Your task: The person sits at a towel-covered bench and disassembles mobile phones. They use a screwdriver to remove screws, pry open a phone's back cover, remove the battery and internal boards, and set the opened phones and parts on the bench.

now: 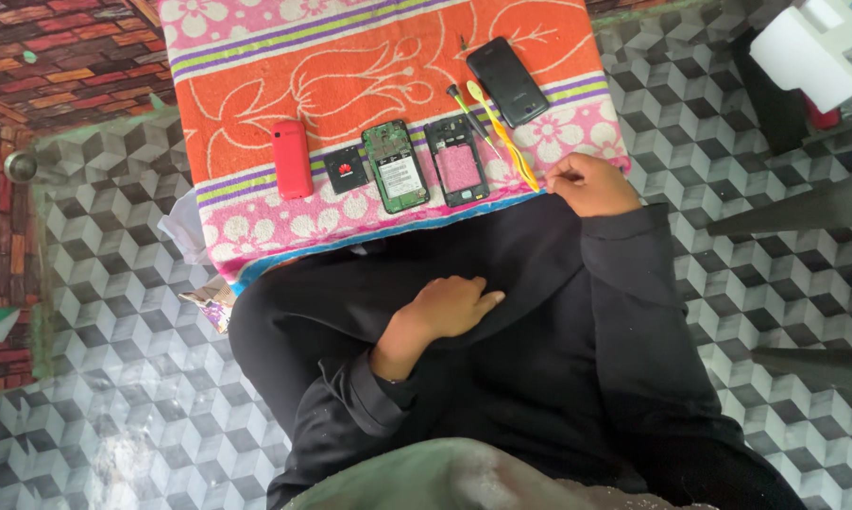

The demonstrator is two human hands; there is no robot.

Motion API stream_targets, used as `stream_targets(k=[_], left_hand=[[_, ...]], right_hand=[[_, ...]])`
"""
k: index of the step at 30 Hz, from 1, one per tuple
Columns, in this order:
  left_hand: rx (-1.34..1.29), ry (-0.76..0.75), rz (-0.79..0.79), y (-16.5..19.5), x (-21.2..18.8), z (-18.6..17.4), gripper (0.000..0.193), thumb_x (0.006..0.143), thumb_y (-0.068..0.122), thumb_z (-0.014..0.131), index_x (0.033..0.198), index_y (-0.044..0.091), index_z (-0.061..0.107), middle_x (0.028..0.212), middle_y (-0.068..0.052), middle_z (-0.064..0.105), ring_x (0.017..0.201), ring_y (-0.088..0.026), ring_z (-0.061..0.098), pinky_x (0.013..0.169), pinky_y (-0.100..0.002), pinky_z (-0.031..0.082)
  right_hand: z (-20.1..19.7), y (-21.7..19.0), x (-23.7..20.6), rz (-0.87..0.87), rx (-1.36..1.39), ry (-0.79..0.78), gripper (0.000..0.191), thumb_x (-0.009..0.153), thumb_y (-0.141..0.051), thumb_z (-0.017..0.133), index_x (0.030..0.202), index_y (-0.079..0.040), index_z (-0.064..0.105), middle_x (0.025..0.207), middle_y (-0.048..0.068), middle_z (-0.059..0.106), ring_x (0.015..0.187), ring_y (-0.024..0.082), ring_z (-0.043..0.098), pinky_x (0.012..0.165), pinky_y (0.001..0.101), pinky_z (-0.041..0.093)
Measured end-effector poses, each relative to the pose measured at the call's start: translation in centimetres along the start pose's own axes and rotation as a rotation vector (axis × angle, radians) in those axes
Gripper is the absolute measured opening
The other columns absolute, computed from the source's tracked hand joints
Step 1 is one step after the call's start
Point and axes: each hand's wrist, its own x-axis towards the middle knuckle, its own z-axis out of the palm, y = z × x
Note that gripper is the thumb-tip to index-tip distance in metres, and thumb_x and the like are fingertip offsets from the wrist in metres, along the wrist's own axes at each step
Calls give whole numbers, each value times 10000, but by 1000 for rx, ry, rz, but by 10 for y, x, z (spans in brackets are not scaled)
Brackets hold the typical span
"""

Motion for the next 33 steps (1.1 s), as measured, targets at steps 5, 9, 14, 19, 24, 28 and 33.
stream_targets(k=[5, 9, 14, 19, 24, 28, 33], left_hand=[[-21, -28, -76, -8, -1, -10, 589, 1010, 568, 428, 1141, 51, 678, 1143, -209, 711, 1106, -431, 658, 982, -595, 463], [2, -16, -136, -26, -6, 0, 648, 986, 575, 436, 1367, 63, 550, 1442, -196, 543, 1333, -417, 501, 1082, -670, 321], [9, 61, -188, -43, -4, 34, 752, 1002, 601, 447, 1543, 79, 401, 1589, -252, 363, 1438, -458, 378, 1131, -603, 341], [48, 10, -246, -37, 6, 58, 731, 1006, 572, 418, 1547, 80, 396, 1583, -235, 396, 1439, -434, 420, 1136, -612, 338], [94, 59, -312, -41, 19, 51, 725, 1012, 570, 407, 1547, 82, 380, 1609, -216, 342, 1470, -458, 323, 1166, -647, 237], [169, 151, -393, -49, 25, 41, 696, 1035, 542, 379, 1553, 78, 389, 1630, -192, 334, 1511, -453, 261, 1194, -687, 162], [240, 186, -464, -53, 31, 35, 690, 1046, 533, 359, 1545, 58, 398, 1639, -195, 315, 1531, -437, 216, 1197, -705, 83]], right_hand=[[-2, -4, -6, 31, 13, -10, 130, 950, -78, 678, 1025, 26, 694, 1007, 83, 764, 958, 133, 731, 871, 262, 557], [-1, -5, -9, 95, 182, -35, 176, 966, -110, 693, 1072, 30, 710, 1019, 66, 769, 974, 108, 723, 881, 234, 543], [15, 0, -5, 39, 199, 116, 164, 954, -95, 744, 1015, 56, 722, 921, 90, 765, 872, 119, 736, 792, 232, 544], [21, 3, 0, -2, 240, 152, 148, 939, -79, 750, 989, 58, 729, 891, 94, 759, 830, 118, 746, 763, 225, 568], [19, 5, -1, 44, 224, 146, 161, 939, -98, 758, 996, 52, 747, 889, 97, 772, 821, 113, 735, 765, 227, 554], [13, 6, -1, 48, 213, 108, 173, 924, -113, 773, 1009, 38, 769, 897, 83, 781, 817, 106, 724, 764, 231, 550], [10, 7, 1, 112, 218, 84, 188, 916, -123, 803, 1032, 25, 800, 898, 87, 776, 759, 104, 626, 676, 253, 471]])
